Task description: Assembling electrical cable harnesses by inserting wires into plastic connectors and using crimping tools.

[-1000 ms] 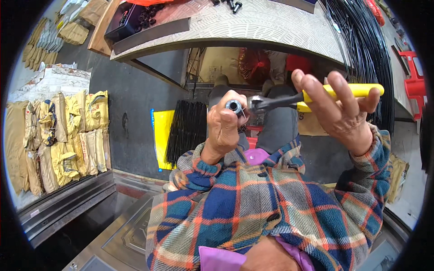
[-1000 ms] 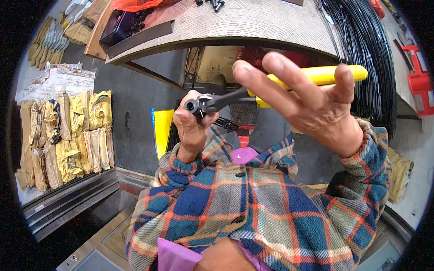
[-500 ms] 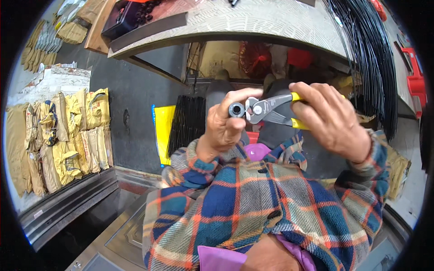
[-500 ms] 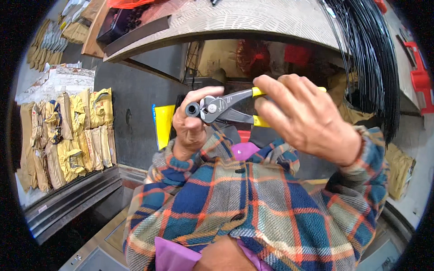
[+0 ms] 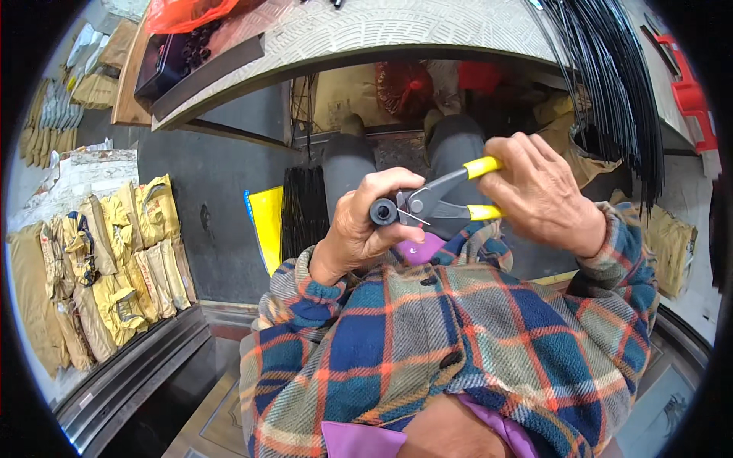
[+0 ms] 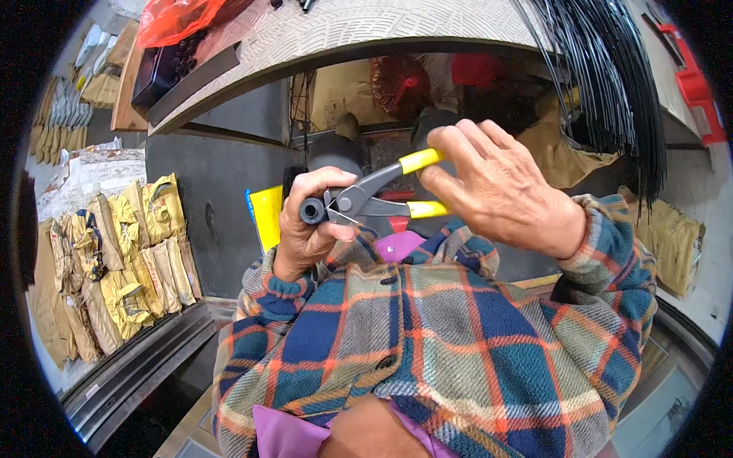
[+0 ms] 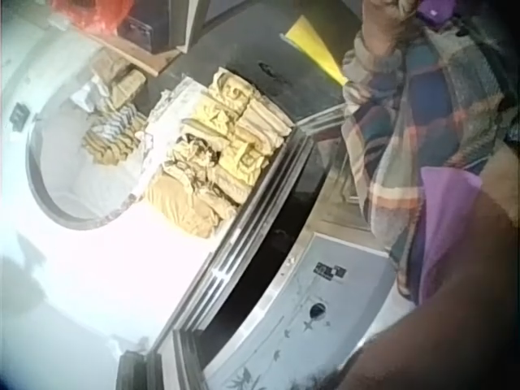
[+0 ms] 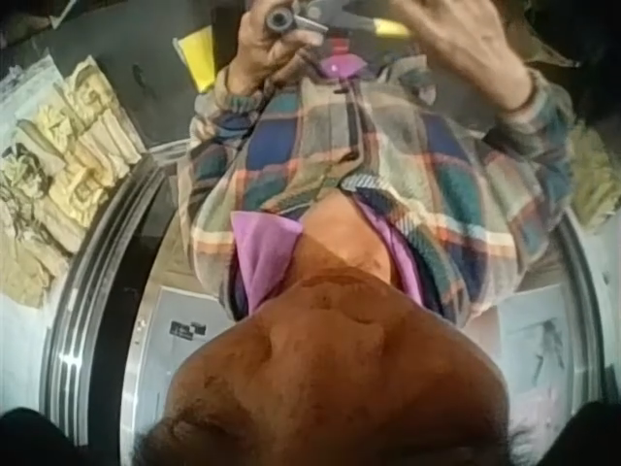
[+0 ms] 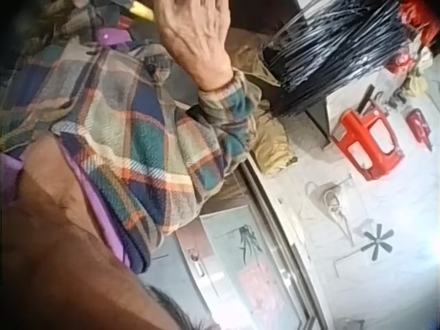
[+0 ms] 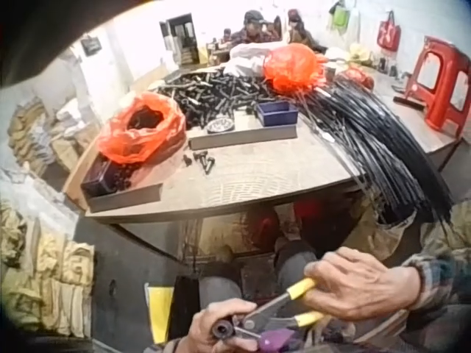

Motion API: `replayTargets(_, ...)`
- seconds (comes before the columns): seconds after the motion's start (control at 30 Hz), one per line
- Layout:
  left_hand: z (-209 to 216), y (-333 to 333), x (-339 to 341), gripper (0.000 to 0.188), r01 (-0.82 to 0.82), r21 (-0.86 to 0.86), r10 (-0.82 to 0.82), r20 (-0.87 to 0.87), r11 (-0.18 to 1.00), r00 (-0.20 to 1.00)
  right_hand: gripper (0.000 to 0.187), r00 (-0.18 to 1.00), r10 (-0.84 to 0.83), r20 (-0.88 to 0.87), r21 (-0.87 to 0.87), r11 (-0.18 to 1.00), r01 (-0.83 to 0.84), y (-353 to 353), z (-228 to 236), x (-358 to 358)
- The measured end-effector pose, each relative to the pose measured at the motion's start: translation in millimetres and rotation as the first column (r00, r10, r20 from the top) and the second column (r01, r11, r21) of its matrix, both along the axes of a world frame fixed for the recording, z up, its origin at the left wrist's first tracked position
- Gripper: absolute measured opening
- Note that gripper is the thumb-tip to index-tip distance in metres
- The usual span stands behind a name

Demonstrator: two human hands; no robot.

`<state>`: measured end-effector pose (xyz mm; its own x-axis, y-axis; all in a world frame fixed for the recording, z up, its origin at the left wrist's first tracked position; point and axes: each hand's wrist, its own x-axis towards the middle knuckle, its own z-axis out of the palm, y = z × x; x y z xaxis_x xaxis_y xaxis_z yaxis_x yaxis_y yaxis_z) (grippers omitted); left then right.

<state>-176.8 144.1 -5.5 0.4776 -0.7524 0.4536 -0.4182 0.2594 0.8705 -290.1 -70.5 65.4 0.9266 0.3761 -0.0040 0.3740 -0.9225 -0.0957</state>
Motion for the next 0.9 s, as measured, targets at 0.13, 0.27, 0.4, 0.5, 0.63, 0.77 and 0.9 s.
replayTargets(0.13, 2, -10, -8, 0.057, -0.054, -0.044, 0.05, -0.093, 0.998, 0.994, 0.022, 0.872, -0.067, 0.485, -0.13, 0.98, 0.148, 3, -10, 4)
replayTargets(0.27, 5, -6, -3, 0.066, 0.001, -0.009, -0.001, -0.071, 1.0, 0.997, 0.025, 0.983, -0.081, 0.167, 0.133, 0.989, 0.059, -8, -3, 2)
replayTargets(0.4, 9, -4, 11, 0.063, 0.349, -0.016, -0.349, -0.069, 0.937, 0.935, 0.047, 0.588, 0.409, -0.698, 0.712, 0.487, 0.506, -27, -19, 0)
replayTargets(0.5, 9, -2, 11, 0.059, 0.325, -0.001, -0.323, -0.118, 0.946, 0.939, 0.067, 0.577, 0.451, -0.681, 0.732, 0.437, 0.522, -22, -1, 3)
replayTargets(0.63, 1, -2, 6, 0.062, 0.18, -0.056, -0.185, -0.113, 0.982, 0.976, 0.069, 0.98, 0.099, 0.175, 0.197, 0.971, -0.133, -7, -6, -8)
replayTargets(0.77, 14, 1, 15, 0.064, 0.447, 0.027, -0.43, -0.226, 0.894, 0.874, 0.043, 0.616, 0.458, -0.641, 0.742, 0.573, 0.348, -23, 2, -2)
replayTargets(0.9, 0, -1, 19, 0.059, 0.376, -0.033, -0.378, -0.068, 0.926, 0.923, 0.063, 0.496, 0.563, -0.661, 0.718, 0.282, 0.636, -27, -7, -3)
